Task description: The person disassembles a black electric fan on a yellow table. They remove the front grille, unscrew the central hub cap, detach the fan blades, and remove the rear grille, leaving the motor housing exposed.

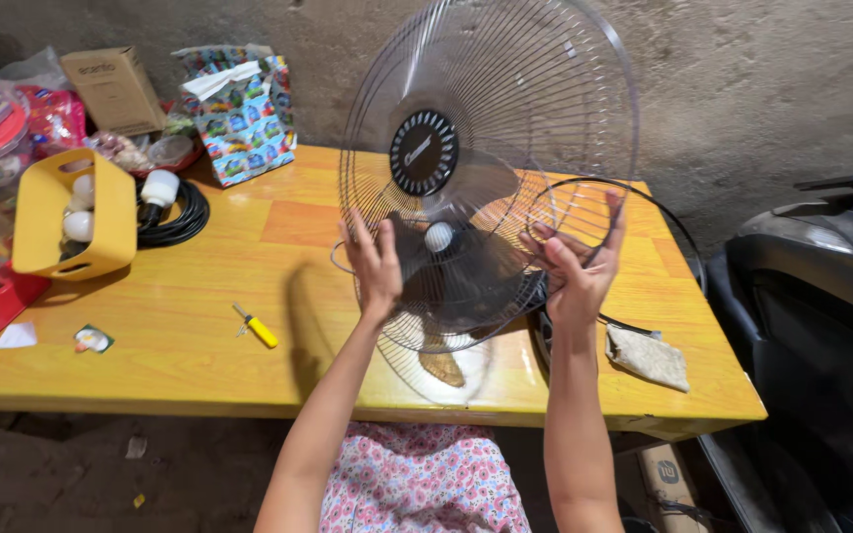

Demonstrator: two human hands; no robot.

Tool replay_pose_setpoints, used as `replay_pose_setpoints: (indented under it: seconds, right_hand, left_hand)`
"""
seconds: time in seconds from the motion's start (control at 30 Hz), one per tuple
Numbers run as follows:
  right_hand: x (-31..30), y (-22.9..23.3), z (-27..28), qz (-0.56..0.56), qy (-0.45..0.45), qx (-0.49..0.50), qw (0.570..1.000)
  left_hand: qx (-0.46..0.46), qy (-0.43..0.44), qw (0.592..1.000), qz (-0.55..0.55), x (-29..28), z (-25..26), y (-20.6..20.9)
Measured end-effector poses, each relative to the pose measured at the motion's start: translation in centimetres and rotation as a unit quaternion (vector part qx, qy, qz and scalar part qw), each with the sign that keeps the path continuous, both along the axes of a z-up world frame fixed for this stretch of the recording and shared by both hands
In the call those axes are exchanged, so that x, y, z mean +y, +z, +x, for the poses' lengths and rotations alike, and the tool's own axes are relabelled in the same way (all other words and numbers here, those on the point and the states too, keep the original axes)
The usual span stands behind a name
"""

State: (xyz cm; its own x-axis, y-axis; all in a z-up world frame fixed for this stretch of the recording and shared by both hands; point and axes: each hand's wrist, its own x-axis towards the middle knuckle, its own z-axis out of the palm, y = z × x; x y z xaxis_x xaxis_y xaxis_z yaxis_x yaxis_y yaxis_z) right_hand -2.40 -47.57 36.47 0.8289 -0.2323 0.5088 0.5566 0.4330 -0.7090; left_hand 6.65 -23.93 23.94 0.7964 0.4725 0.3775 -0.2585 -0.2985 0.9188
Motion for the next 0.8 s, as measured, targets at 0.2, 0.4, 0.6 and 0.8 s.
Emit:
replay_pose_setpoints:
  seconds: [0.2,0.4,0.6,0.8]
  right_hand:
    - [-2.3,4.1,-2.4,-0.035,-0.118,-0.084,0.989]
    - [-5.1,5.8,-3.9,-0.168,-0.237,-0.171,0.941]
    - [-7.9,3.8,-3.1,-0.482,-0.441,-0.227,0.722]
    - [-8.8,-2.0,-2.0,-0.597,-0.464,-0.176,0.630]
  left_hand:
    - [-0.138,-0.151,0.970,0.132,-8.0,-3.5,11.5]
    - [-0.269,-0.313,0.909,0.055,-12.9,-7.0,18.8]
    - [-0.202,-0.463,0.857,-0.105,-16.2,-6.0,17.8]
    - [0.025,-0.509,0.814,-0.279,-19.8,-0.8,11.4]
